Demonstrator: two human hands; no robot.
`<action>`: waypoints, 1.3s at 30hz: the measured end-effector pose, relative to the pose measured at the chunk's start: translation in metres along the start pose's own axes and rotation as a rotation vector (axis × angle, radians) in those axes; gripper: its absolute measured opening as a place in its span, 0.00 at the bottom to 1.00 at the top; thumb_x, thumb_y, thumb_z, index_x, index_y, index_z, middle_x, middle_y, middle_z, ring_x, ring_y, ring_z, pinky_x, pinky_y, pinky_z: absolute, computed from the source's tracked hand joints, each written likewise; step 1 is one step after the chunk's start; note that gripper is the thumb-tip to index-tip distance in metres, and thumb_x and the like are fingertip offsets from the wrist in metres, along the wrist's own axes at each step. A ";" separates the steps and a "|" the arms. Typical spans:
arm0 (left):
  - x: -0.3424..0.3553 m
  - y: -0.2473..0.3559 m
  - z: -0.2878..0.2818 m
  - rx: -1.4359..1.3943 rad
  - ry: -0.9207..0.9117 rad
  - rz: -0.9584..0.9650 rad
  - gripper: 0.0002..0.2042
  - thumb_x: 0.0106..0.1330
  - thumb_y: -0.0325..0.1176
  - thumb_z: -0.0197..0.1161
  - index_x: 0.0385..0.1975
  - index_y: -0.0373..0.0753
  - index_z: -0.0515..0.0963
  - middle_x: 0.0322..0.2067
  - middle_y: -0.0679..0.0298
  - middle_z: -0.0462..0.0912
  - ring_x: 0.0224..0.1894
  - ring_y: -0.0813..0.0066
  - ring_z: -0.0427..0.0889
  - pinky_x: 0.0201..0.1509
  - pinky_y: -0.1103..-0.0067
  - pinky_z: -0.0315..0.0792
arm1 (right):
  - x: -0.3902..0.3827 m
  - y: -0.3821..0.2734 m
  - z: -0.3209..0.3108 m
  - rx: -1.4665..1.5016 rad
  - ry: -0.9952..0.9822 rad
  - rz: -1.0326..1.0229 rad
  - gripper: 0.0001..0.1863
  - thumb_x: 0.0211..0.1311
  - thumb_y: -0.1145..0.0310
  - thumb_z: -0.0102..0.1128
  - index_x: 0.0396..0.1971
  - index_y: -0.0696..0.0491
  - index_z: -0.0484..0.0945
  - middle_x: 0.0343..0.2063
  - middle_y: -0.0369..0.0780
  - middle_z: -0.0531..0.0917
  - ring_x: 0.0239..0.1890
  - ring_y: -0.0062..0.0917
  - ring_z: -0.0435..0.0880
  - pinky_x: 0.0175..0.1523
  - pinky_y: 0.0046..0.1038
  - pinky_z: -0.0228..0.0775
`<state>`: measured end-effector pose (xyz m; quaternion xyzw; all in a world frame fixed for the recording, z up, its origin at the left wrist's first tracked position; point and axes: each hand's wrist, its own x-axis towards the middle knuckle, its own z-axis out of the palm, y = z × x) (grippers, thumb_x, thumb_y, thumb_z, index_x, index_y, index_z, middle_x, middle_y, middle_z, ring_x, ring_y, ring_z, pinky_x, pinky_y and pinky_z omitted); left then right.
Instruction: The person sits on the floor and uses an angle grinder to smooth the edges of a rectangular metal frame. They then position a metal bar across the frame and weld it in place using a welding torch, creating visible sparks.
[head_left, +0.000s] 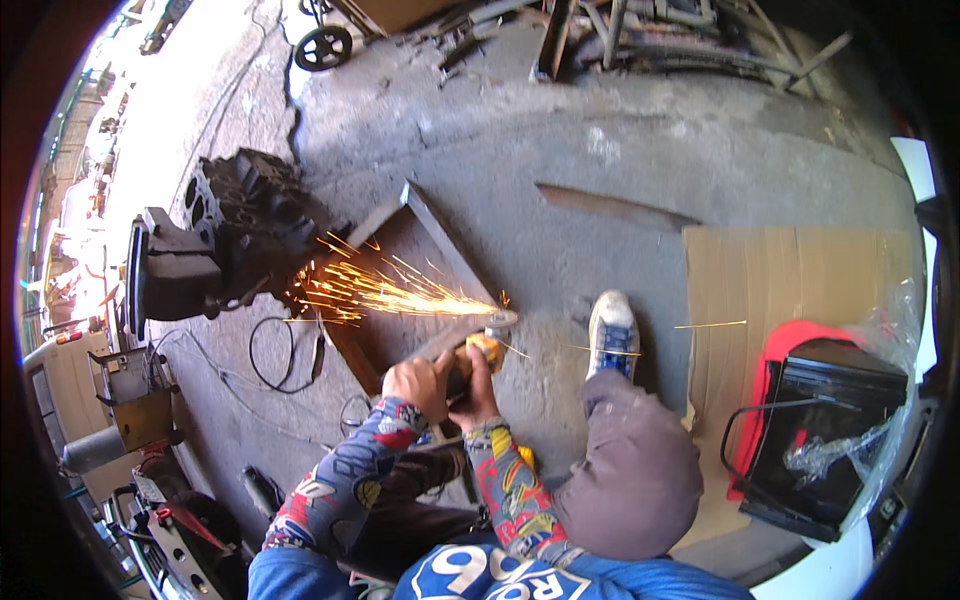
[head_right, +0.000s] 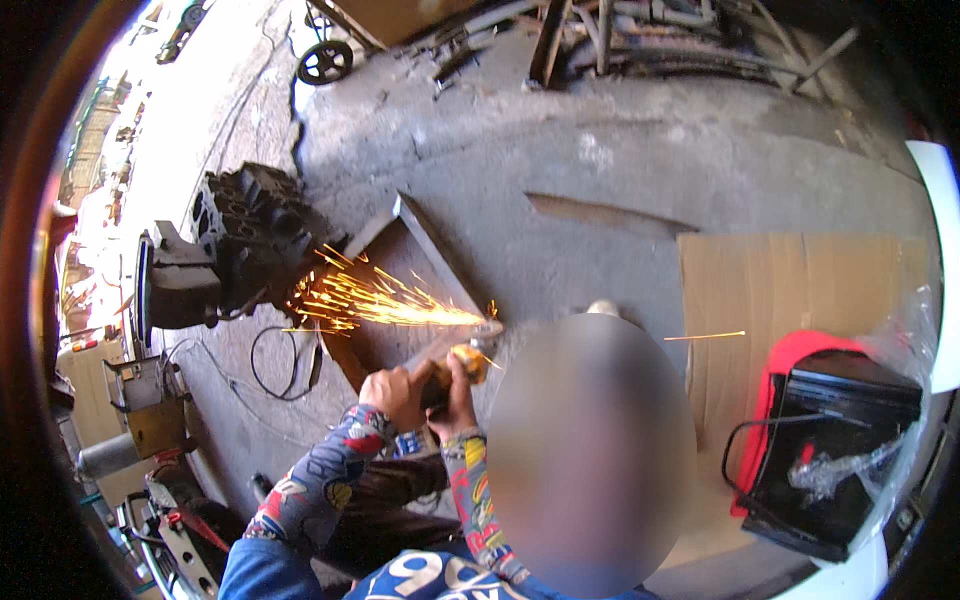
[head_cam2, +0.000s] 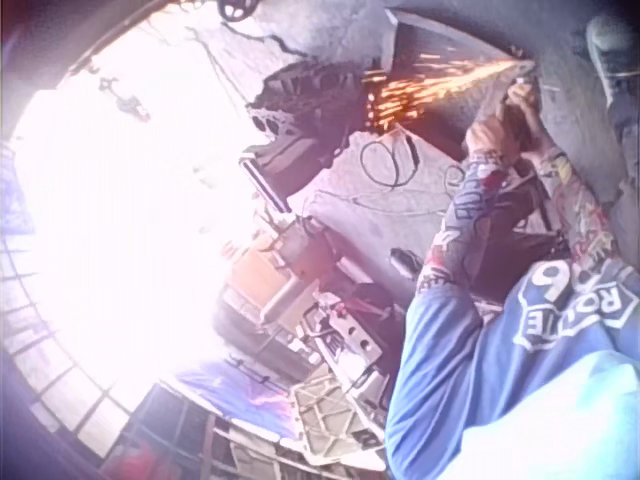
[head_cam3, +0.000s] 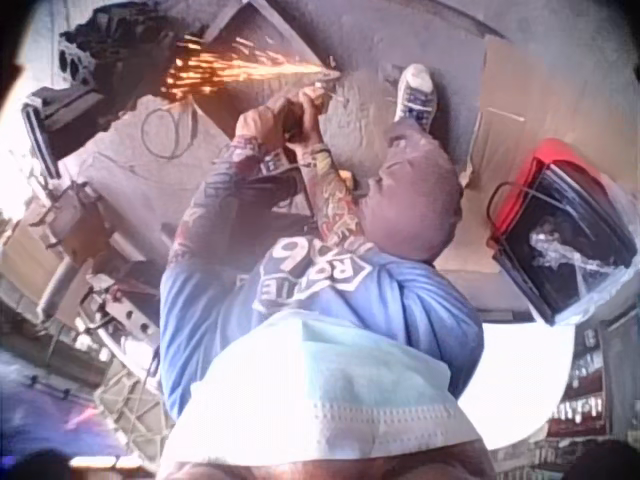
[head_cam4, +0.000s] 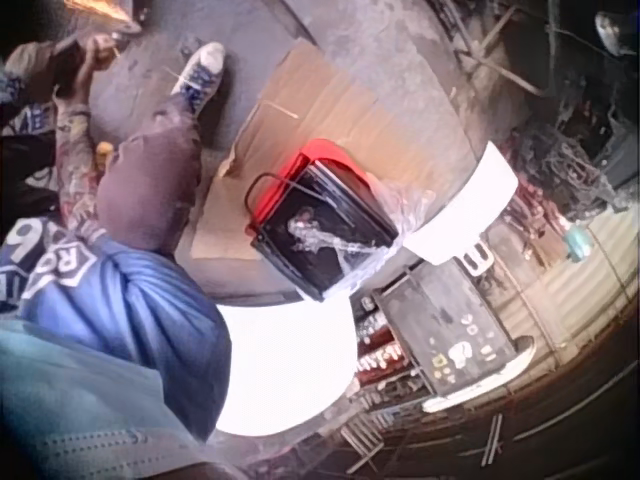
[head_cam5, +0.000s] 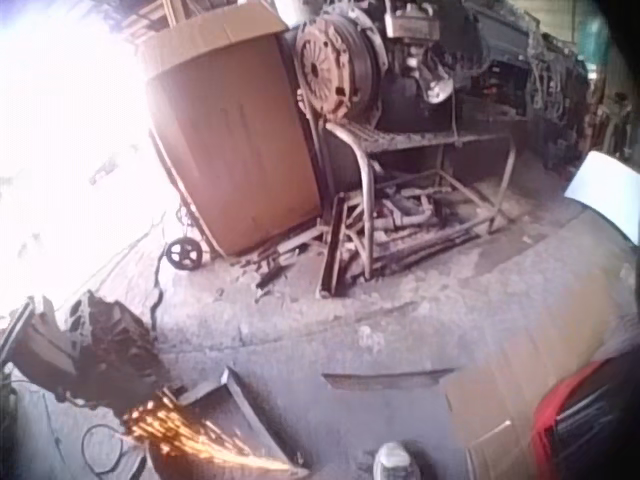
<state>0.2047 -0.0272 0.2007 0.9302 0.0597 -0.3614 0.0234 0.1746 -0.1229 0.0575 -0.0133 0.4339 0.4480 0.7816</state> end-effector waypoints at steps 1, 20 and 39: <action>-0.002 0.002 -0.002 -0.021 0.004 -0.012 0.30 0.52 0.37 0.73 0.58 0.50 0.73 0.29 0.53 0.86 0.34 0.48 0.89 0.36 0.58 0.82 | 0.003 -0.001 0.001 0.020 0.015 -0.011 0.21 0.64 0.40 0.65 0.41 0.43 0.82 0.37 0.31 0.88 0.41 0.26 0.88 0.47 0.33 0.83; -0.010 0.007 -0.015 -0.011 -0.045 -0.043 0.35 0.53 0.38 0.73 0.65 0.48 0.70 0.37 0.50 0.87 0.37 0.49 0.89 0.40 0.59 0.83 | 0.009 0.006 0.000 0.029 -0.073 -0.022 0.24 0.66 0.39 0.60 0.40 0.47 0.83 0.36 0.36 0.88 0.39 0.31 0.88 0.47 0.37 0.82; -0.013 0.002 -0.008 -0.004 0.007 -0.041 0.34 0.55 0.35 0.71 0.65 0.46 0.70 0.36 0.48 0.86 0.35 0.49 0.89 0.37 0.60 0.83 | -0.003 0.007 0.011 0.076 -0.084 0.013 0.24 0.65 0.43 0.65 0.46 0.49 0.81 0.43 0.40 0.88 0.45 0.33 0.88 0.55 0.36 0.82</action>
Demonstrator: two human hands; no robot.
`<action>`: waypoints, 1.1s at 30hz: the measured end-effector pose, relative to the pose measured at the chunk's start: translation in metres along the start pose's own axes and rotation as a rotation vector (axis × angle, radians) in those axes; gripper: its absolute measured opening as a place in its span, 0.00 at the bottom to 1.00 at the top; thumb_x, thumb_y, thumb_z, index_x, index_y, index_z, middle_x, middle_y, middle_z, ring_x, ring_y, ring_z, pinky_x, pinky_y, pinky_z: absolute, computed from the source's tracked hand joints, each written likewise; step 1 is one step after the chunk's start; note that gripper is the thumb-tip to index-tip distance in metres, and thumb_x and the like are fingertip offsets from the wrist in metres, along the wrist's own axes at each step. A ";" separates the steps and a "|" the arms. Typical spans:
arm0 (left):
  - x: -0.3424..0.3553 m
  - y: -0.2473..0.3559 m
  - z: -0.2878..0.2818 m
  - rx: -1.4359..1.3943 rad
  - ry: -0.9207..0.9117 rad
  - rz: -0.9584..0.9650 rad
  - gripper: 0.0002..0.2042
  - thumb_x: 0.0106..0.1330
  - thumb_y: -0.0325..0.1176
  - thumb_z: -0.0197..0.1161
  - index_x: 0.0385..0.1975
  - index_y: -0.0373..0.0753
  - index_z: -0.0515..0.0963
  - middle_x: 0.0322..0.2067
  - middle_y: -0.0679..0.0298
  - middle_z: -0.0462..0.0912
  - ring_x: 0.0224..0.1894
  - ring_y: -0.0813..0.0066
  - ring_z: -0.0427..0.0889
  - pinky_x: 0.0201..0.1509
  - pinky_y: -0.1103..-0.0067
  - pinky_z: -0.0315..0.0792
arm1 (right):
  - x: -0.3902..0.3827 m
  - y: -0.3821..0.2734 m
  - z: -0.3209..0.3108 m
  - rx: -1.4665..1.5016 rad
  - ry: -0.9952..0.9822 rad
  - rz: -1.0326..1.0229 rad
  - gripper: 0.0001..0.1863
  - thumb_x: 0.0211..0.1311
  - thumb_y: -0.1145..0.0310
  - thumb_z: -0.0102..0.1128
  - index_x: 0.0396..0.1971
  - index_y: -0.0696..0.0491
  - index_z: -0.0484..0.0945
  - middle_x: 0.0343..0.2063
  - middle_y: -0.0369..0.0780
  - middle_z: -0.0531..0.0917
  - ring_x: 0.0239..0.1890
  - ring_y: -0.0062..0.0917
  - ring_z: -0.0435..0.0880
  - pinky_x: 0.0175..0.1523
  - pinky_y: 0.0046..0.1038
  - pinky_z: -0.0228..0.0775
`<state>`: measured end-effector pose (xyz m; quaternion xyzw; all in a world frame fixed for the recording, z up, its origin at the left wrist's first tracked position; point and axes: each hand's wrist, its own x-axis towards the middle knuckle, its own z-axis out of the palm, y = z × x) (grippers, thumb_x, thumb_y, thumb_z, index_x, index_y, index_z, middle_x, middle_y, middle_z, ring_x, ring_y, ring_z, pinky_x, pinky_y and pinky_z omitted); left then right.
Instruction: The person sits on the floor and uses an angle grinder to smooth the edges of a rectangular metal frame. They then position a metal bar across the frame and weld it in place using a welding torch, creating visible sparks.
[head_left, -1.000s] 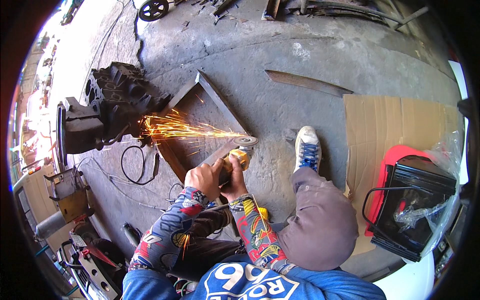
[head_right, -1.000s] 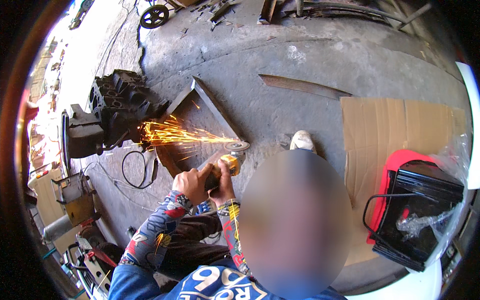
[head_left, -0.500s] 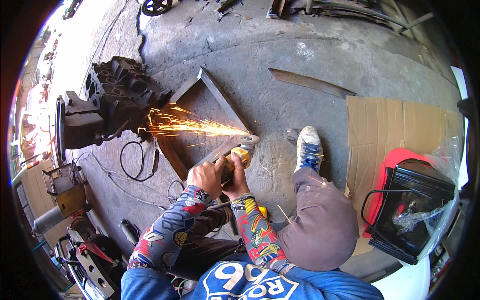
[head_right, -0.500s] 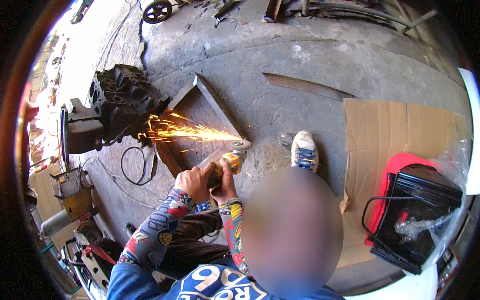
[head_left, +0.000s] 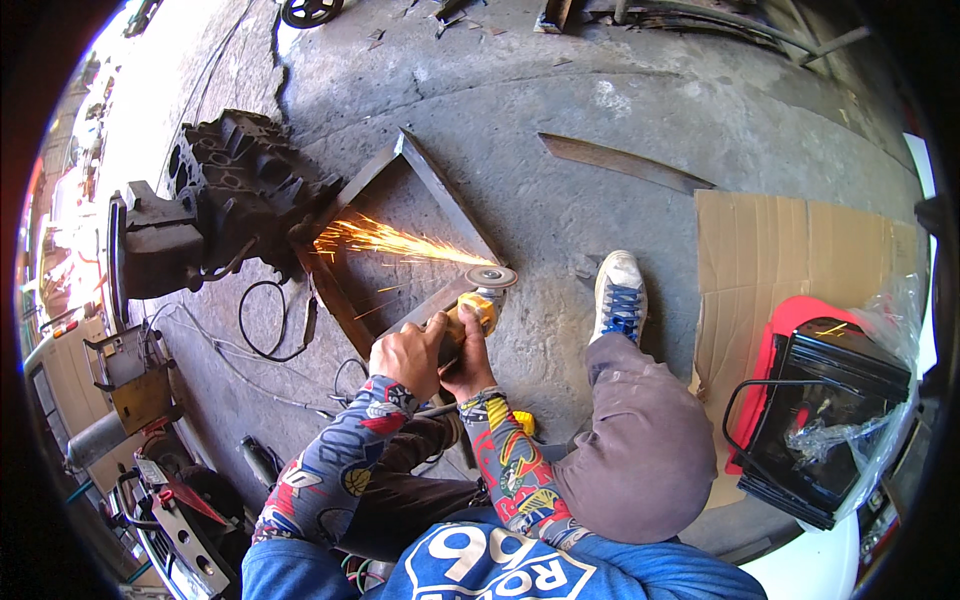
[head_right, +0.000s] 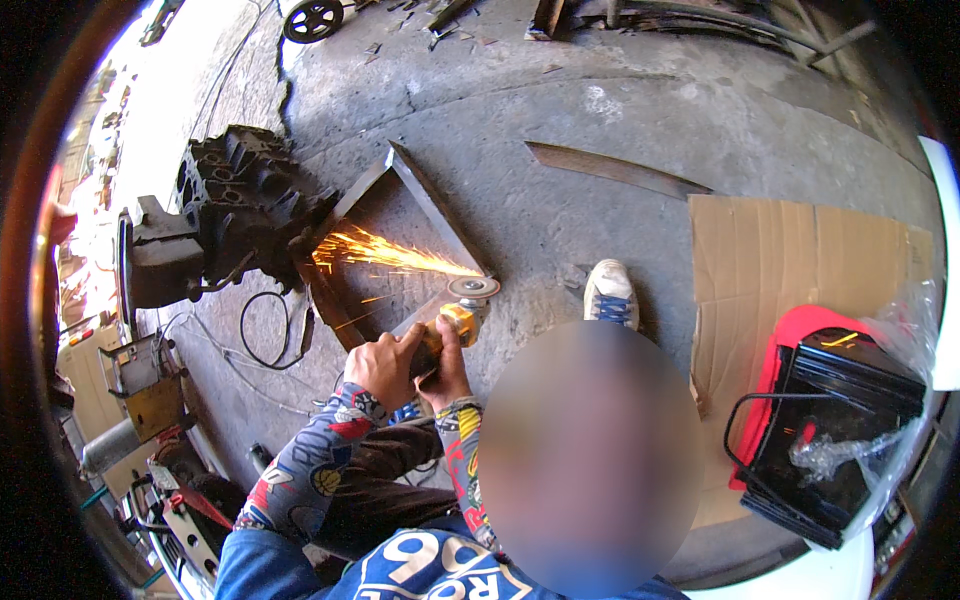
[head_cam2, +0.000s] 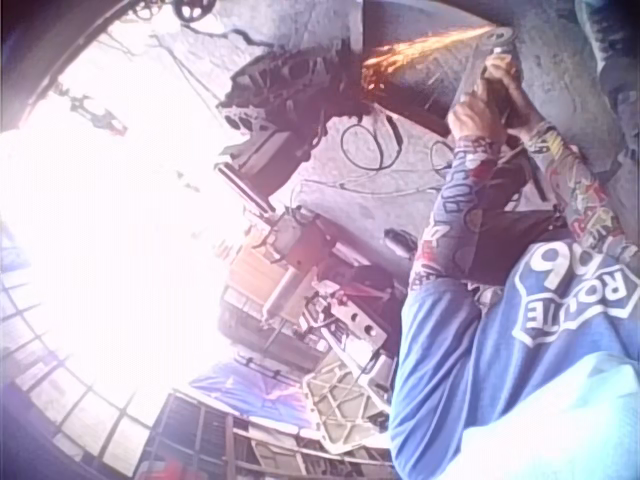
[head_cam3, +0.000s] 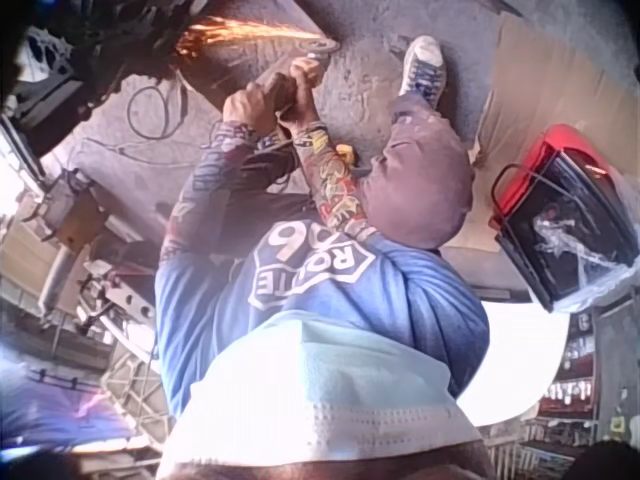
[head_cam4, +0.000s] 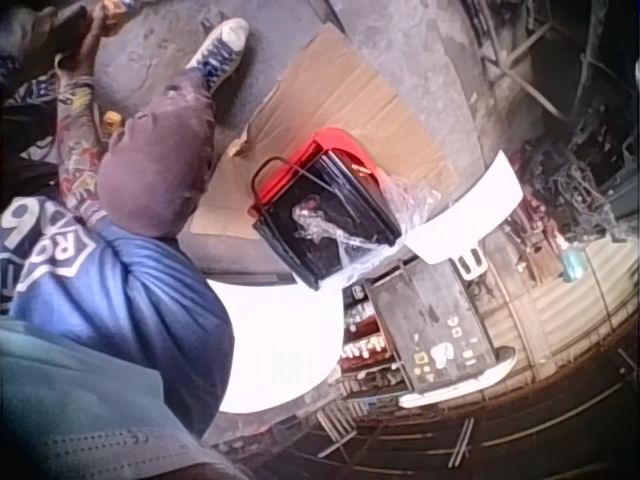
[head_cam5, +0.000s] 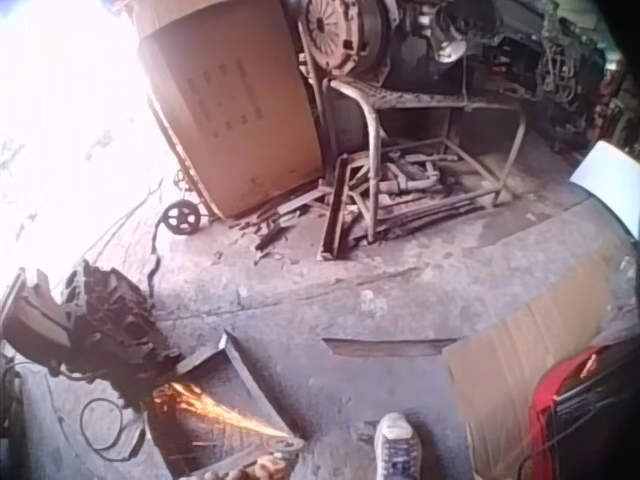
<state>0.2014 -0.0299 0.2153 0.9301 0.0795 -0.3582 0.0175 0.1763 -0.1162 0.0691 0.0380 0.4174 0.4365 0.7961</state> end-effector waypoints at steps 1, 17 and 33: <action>-0.001 -0.001 0.001 -0.006 0.004 0.000 0.34 0.55 0.35 0.71 0.65 0.46 0.70 0.36 0.48 0.86 0.35 0.49 0.89 0.37 0.60 0.83 | 0.001 0.000 0.000 0.026 0.037 0.017 0.25 0.65 0.42 0.66 0.46 0.49 0.81 0.42 0.40 0.88 0.45 0.33 0.88 0.55 0.36 0.82; 0.009 -0.003 0.009 -0.038 0.012 -0.004 0.34 0.54 0.35 0.72 0.64 0.47 0.69 0.36 0.49 0.86 0.35 0.47 0.89 0.37 0.58 0.82 | 0.012 -0.003 -0.009 -0.002 0.024 -0.004 0.26 0.67 0.42 0.62 0.48 0.49 0.81 0.43 0.40 0.88 0.44 0.34 0.89 0.55 0.38 0.82; -0.052 -0.026 0.003 -0.257 0.135 -0.104 0.40 0.52 0.44 0.77 0.68 0.49 0.69 0.34 0.49 0.85 0.34 0.46 0.88 0.36 0.58 0.81 | -0.017 0.036 0.020 -0.310 0.088 -0.132 0.38 0.67 0.29 0.53 0.60 0.48 0.74 0.50 0.38 0.84 0.52 0.31 0.85 0.58 0.38 0.78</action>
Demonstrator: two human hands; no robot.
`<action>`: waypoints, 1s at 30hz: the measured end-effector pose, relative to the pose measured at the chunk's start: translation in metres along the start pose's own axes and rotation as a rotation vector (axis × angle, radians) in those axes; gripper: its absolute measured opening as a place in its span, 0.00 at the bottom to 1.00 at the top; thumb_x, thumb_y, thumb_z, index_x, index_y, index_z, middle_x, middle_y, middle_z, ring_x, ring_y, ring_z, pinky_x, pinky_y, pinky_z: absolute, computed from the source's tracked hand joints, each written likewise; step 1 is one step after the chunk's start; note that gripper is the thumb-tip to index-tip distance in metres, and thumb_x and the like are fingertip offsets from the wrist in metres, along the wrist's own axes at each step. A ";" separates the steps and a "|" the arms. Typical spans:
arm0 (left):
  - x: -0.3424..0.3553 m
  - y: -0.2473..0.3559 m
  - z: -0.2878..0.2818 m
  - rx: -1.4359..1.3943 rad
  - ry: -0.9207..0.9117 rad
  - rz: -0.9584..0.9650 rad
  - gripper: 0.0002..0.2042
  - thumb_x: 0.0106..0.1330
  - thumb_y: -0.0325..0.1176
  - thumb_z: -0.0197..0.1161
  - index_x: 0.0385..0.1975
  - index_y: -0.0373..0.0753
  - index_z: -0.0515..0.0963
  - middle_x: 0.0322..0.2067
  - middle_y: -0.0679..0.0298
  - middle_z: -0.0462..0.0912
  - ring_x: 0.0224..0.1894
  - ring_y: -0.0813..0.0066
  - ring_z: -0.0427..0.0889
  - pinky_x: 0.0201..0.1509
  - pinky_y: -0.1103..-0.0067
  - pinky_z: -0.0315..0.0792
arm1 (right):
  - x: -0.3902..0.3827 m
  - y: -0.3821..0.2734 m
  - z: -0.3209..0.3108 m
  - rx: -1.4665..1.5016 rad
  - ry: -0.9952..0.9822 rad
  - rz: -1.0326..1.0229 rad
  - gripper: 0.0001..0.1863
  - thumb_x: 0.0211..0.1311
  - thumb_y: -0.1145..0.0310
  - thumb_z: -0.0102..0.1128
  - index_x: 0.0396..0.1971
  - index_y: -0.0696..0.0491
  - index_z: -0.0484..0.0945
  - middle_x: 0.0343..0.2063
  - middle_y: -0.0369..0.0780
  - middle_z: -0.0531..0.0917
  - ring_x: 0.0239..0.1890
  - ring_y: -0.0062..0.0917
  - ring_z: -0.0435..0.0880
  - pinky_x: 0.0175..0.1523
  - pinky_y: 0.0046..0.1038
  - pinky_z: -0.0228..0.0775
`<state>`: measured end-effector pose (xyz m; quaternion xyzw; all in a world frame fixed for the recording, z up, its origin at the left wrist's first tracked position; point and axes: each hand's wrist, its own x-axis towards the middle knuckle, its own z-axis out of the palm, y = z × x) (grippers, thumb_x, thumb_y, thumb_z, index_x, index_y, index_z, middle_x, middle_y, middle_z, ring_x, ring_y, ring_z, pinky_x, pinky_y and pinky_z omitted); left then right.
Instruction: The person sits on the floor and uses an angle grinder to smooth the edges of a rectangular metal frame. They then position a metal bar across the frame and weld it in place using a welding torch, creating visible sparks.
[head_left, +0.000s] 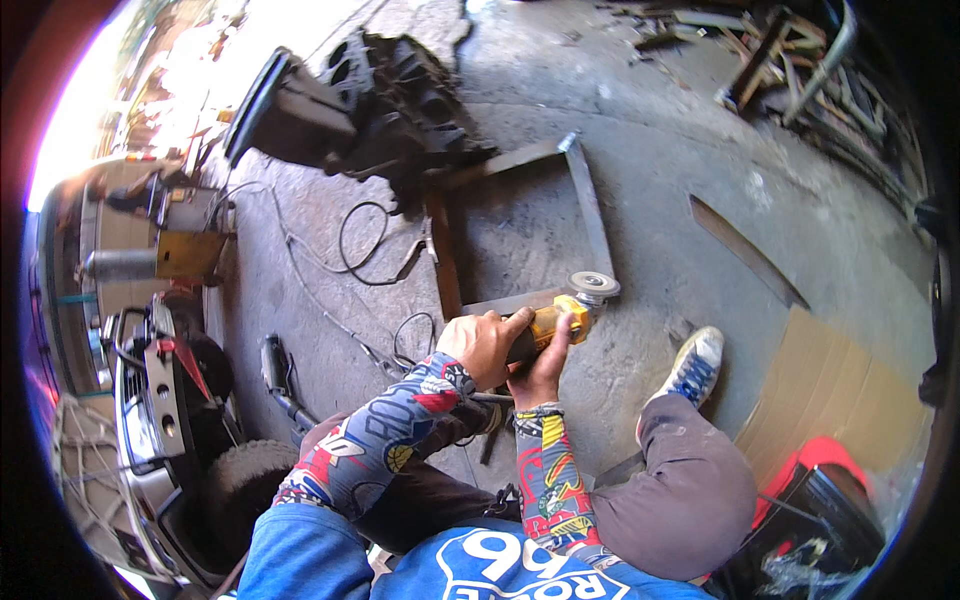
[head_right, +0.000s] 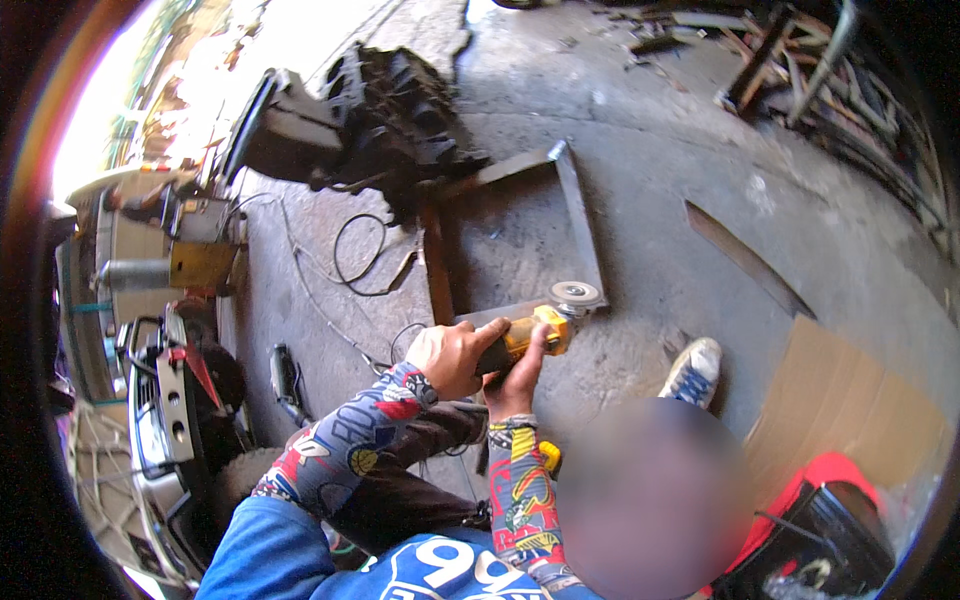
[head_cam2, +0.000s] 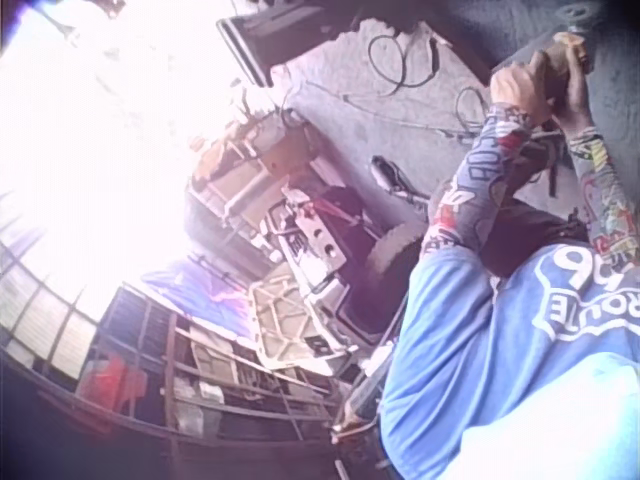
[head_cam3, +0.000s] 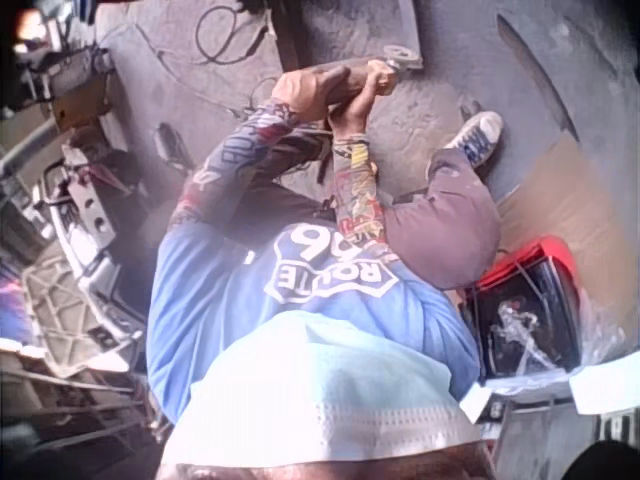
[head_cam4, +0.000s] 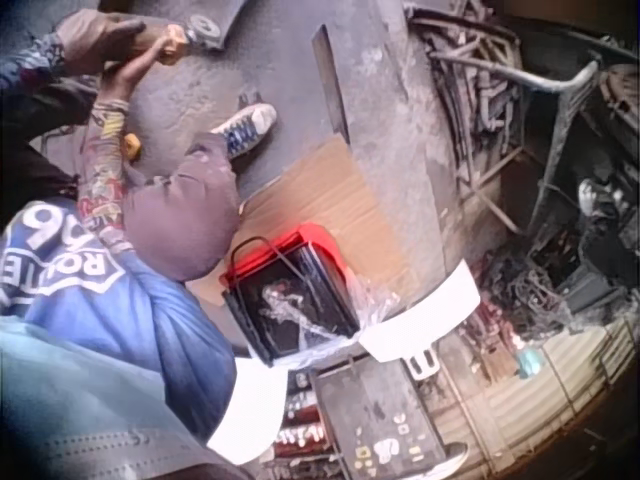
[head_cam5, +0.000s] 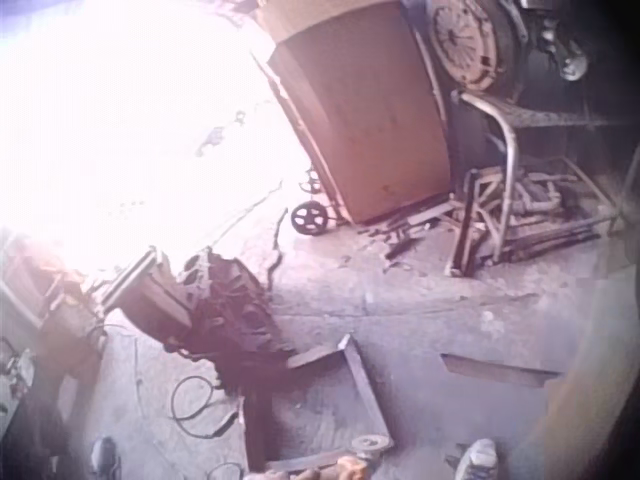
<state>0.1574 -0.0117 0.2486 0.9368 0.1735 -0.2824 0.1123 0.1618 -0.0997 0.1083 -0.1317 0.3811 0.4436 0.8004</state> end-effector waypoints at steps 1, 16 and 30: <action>-0.010 -0.002 -0.001 -0.025 0.050 -0.015 0.40 0.52 0.43 0.78 0.68 0.49 0.69 0.34 0.49 0.85 0.35 0.46 0.88 0.37 0.58 0.81 | -0.007 0.004 0.004 -0.029 0.003 -0.044 0.41 0.67 0.27 0.51 0.62 0.48 0.73 0.52 0.39 0.83 0.54 0.32 0.84 0.59 0.39 0.77; -0.181 0.023 0.032 -0.558 0.557 -0.226 0.40 0.51 0.38 0.73 0.68 0.43 0.64 0.45 0.44 0.84 0.46 0.42 0.86 0.50 0.56 0.79 | -0.129 0.015 0.033 -0.696 -0.427 -0.094 0.26 0.69 0.51 0.66 0.57 0.54 0.75 0.49 0.40 0.83 0.51 0.29 0.84 0.59 0.35 0.78; -0.210 0.041 0.066 -1.470 0.606 -0.205 0.33 0.49 0.39 0.81 0.53 0.35 0.72 0.39 0.59 0.85 0.37 0.73 0.85 0.43 0.74 0.81 | -0.207 0.021 0.102 -1.479 -0.681 -0.301 0.25 0.56 0.66 0.80 0.51 0.55 0.78 0.41 0.36 0.86 0.41 0.22 0.86 0.49 0.28 0.80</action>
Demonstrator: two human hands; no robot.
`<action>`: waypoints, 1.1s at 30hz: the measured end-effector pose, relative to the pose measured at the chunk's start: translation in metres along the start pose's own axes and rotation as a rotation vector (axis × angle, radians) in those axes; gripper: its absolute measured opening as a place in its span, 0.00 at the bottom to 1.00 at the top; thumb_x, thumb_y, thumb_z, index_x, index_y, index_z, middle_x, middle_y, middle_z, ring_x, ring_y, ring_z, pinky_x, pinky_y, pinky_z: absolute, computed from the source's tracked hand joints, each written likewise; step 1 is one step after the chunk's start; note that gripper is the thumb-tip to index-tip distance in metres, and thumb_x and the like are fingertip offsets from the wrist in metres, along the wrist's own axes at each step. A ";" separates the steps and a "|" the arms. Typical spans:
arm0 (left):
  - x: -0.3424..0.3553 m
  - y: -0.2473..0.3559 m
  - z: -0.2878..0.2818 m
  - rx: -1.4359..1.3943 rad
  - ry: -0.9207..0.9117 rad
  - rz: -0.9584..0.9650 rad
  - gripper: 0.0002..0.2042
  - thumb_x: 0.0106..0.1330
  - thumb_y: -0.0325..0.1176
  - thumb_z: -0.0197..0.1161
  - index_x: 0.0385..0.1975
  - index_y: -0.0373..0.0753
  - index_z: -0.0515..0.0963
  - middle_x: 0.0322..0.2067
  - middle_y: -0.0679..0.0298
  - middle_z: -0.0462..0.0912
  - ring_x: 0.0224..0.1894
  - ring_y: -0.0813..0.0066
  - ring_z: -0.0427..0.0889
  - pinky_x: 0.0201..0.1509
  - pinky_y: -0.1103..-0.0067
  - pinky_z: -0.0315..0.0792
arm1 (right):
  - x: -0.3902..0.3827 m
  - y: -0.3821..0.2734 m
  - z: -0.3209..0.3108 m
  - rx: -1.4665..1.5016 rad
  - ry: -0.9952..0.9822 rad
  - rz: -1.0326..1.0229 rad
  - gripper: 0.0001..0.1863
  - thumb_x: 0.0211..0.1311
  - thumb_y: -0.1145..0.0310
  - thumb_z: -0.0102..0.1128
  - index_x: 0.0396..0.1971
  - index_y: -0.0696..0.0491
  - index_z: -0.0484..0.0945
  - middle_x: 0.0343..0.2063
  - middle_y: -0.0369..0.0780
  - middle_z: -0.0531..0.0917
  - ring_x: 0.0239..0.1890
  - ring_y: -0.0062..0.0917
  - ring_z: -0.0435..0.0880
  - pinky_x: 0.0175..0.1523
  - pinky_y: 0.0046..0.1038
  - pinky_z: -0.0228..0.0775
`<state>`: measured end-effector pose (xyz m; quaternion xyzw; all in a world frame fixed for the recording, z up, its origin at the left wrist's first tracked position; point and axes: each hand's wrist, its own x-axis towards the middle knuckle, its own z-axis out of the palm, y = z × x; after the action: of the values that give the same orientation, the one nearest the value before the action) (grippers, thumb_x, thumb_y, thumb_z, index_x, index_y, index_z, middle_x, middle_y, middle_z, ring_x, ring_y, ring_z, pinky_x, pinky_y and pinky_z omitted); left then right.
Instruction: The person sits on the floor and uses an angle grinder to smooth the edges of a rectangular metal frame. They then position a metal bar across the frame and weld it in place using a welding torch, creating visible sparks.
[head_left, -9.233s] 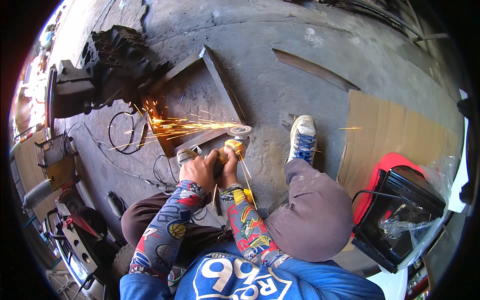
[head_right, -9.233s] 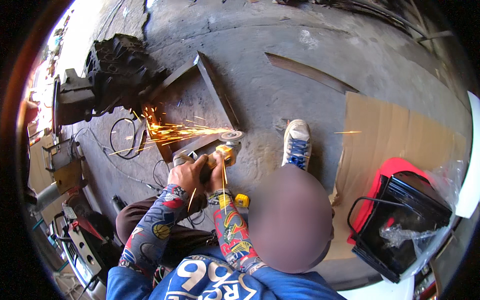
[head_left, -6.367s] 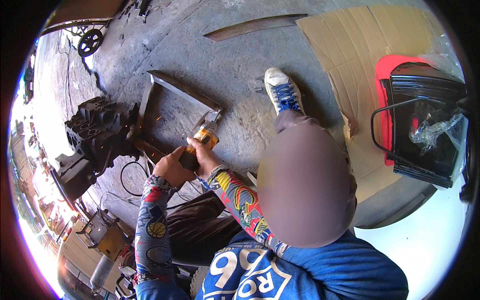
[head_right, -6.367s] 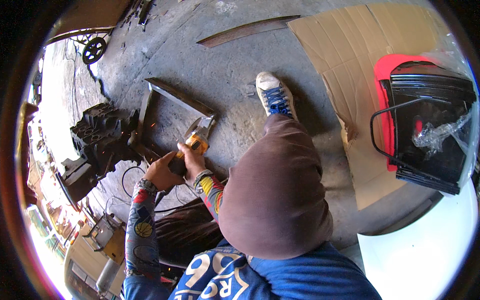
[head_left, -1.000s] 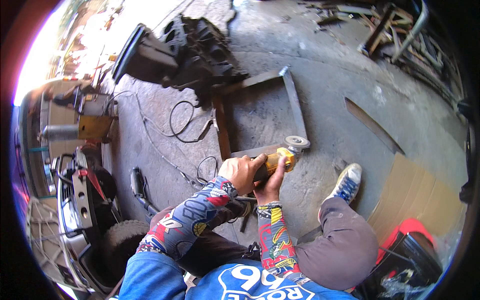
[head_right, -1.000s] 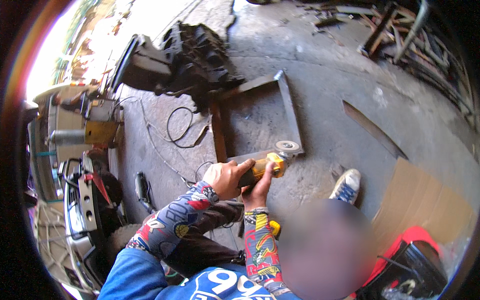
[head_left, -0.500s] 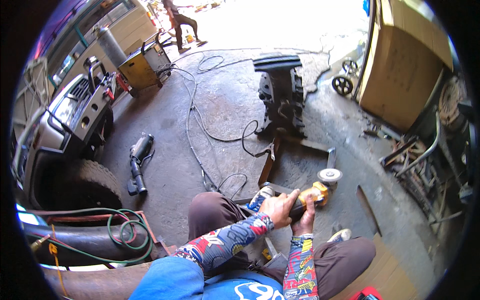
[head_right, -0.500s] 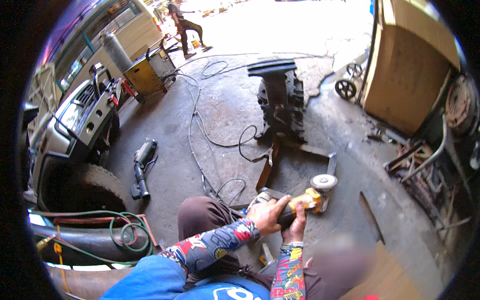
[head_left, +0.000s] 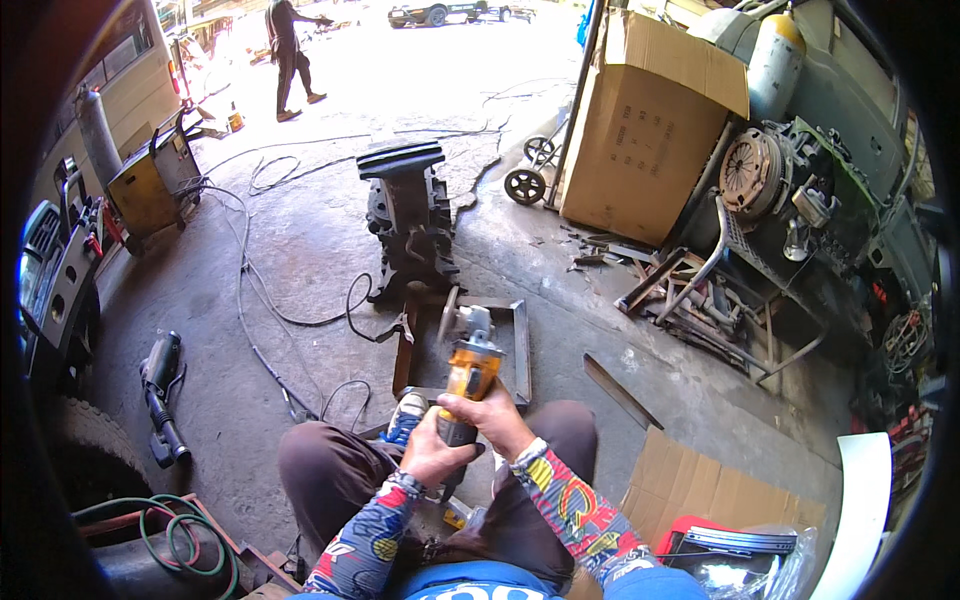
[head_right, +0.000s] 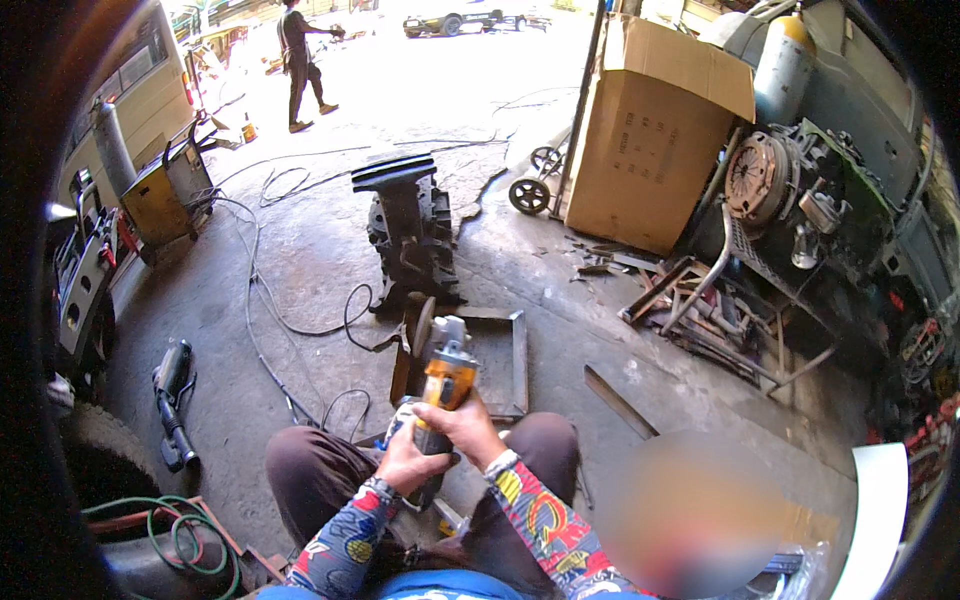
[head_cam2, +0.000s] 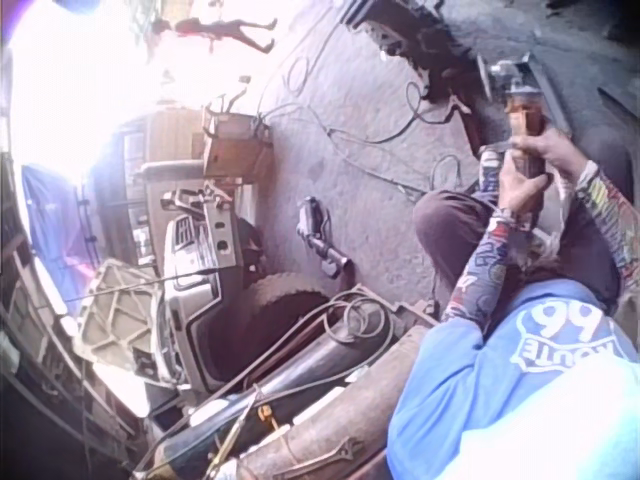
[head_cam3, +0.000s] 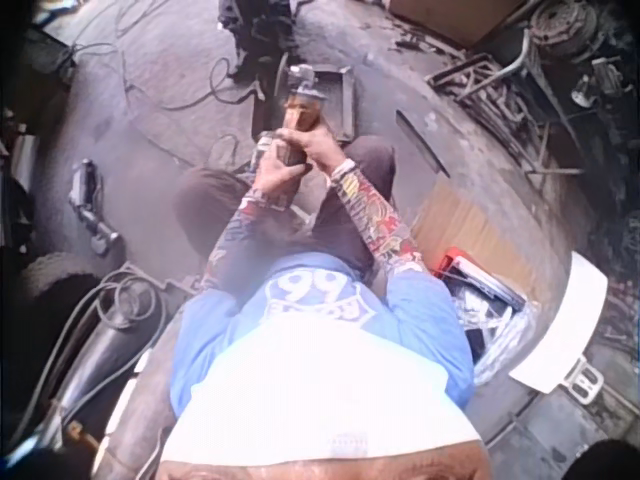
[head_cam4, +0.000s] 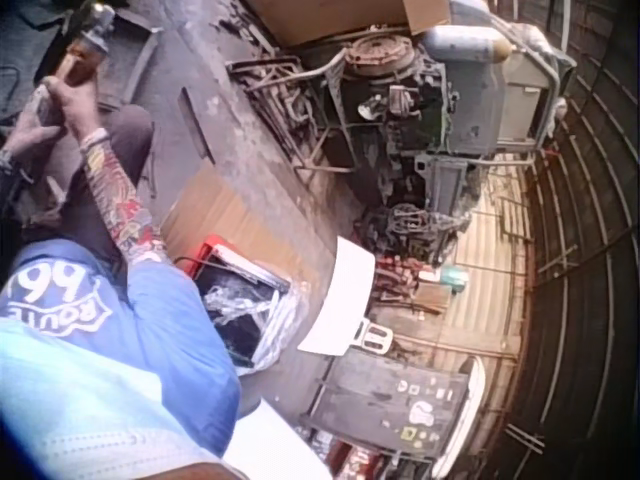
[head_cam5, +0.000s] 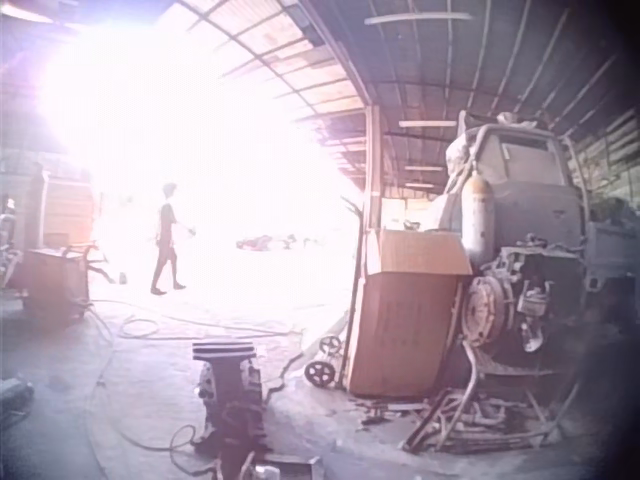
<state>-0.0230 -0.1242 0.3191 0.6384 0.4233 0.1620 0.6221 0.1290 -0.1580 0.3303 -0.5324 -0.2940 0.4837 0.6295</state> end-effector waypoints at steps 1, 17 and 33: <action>0.001 -0.001 0.000 -0.061 0.008 -0.013 0.33 0.49 0.37 0.81 0.54 0.35 0.72 0.38 0.62 0.84 0.37 0.76 0.84 0.41 0.75 0.80 | 0.004 -0.002 -0.001 -0.015 -0.060 0.023 0.25 0.56 0.66 0.80 0.51 0.54 0.78 0.40 0.36 0.86 0.40 0.22 0.86 0.49 0.28 0.80; -0.042 -0.020 -0.089 -0.214 0.349 -0.099 0.26 0.50 0.30 0.79 0.49 0.34 0.77 0.38 0.67 0.84 0.38 0.78 0.83 0.47 0.78 0.78 | 0.052 0.061 0.091 0.133 -0.557 0.197 0.33 0.62 0.54 0.77 0.59 0.56 0.72 0.47 0.37 0.83 0.48 0.21 0.82 0.55 0.27 0.76; 0.012 -0.305 -0.313 -0.931 1.006 -0.646 0.21 0.50 0.33 0.81 0.41 0.43 0.77 0.31 0.66 0.82 0.27 0.66 0.82 0.29 0.67 0.80 | 0.098 -0.046 0.009 -0.690 -0.180 0.221 0.25 0.68 0.68 0.66 0.62 0.59 0.72 0.50 0.40 0.83 0.49 0.22 0.80 0.59 0.26 0.72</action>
<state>-0.3491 0.0498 0.0856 0.0033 0.7101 0.4053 0.5757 0.1699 -0.0629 0.3625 -0.6970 -0.4347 0.4661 0.3286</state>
